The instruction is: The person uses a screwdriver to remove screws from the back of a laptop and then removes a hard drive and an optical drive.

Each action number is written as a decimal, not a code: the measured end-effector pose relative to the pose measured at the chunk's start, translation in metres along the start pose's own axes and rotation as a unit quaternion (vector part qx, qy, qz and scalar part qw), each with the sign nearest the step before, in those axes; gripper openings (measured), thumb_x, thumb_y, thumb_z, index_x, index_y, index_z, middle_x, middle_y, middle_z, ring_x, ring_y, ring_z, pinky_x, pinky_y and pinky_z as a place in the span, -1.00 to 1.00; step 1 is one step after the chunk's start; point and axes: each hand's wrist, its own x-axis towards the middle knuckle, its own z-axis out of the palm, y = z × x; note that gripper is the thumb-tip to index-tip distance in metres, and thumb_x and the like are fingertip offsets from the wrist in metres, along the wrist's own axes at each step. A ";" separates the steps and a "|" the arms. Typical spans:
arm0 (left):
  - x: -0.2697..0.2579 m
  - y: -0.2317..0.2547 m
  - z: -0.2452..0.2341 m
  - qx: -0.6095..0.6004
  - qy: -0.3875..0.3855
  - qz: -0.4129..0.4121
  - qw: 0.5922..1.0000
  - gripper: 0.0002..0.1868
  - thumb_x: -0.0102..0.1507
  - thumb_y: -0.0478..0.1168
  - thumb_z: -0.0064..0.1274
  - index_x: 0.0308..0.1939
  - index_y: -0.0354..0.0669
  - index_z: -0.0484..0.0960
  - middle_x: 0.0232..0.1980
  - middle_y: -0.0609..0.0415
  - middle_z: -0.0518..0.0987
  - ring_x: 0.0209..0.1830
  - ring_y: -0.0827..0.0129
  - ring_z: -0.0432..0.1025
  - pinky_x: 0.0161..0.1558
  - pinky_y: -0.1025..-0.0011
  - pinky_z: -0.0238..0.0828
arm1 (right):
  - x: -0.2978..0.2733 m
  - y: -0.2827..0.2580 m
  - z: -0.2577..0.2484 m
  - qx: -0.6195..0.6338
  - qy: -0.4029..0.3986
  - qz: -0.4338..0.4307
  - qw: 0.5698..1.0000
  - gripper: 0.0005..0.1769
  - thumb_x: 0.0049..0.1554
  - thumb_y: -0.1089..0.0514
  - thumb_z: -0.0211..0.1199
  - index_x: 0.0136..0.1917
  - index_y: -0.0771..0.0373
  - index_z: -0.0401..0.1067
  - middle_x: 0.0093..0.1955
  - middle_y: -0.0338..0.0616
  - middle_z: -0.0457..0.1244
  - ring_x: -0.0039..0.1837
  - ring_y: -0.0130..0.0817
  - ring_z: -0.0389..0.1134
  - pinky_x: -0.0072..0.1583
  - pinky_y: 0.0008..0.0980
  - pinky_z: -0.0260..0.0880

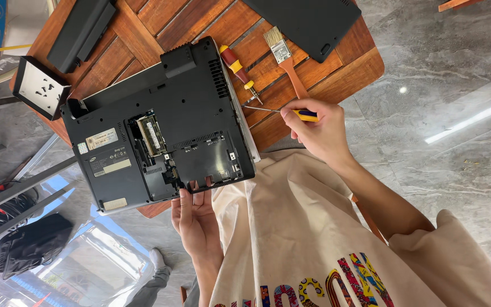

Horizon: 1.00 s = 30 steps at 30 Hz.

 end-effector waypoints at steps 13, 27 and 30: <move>-0.003 0.014 0.002 0.014 -0.005 -0.001 1.000 -0.91 0.39 -0.31 0.02 -0.22 -0.22 0.54 -0.01 -0.09 0.64 -0.10 0.41 0.53 0.44 -0.12 0.31 | 0.014 -0.003 0.037 0.181 -0.094 -0.034 0.978 -0.61 0.35 0.14 0.06 0.40 0.28 0.35 -0.24 -0.07 0.23 -0.25 -0.29 0.49 -0.25 -0.42 0.63; -0.001 -0.019 -0.001 0.003 0.022 0.017 1.000 -0.79 0.41 -0.24 -0.03 0.06 -0.28 0.56 -0.09 -0.05 0.65 0.02 0.37 0.55 0.44 0.08 0.36 | -0.015 0.006 0.071 0.234 -0.022 -0.004 0.972 -0.47 0.33 -0.13 -0.11 0.30 0.33 0.30 0.11 0.09 0.41 0.22 -0.11 0.50 0.10 -0.26 0.63; 0.001 -0.023 -0.005 -0.004 0.022 0.008 1.000 -0.63 0.41 -0.24 -0.04 0.28 -0.31 0.48 -0.04 -0.07 0.64 0.02 0.40 0.54 0.47 0.15 0.31 | -0.018 0.003 0.074 0.191 -0.017 -0.073 0.979 -0.50 0.36 -0.10 -0.12 0.32 0.33 0.26 0.23 0.14 0.37 0.32 -0.06 0.45 0.15 -0.26 0.61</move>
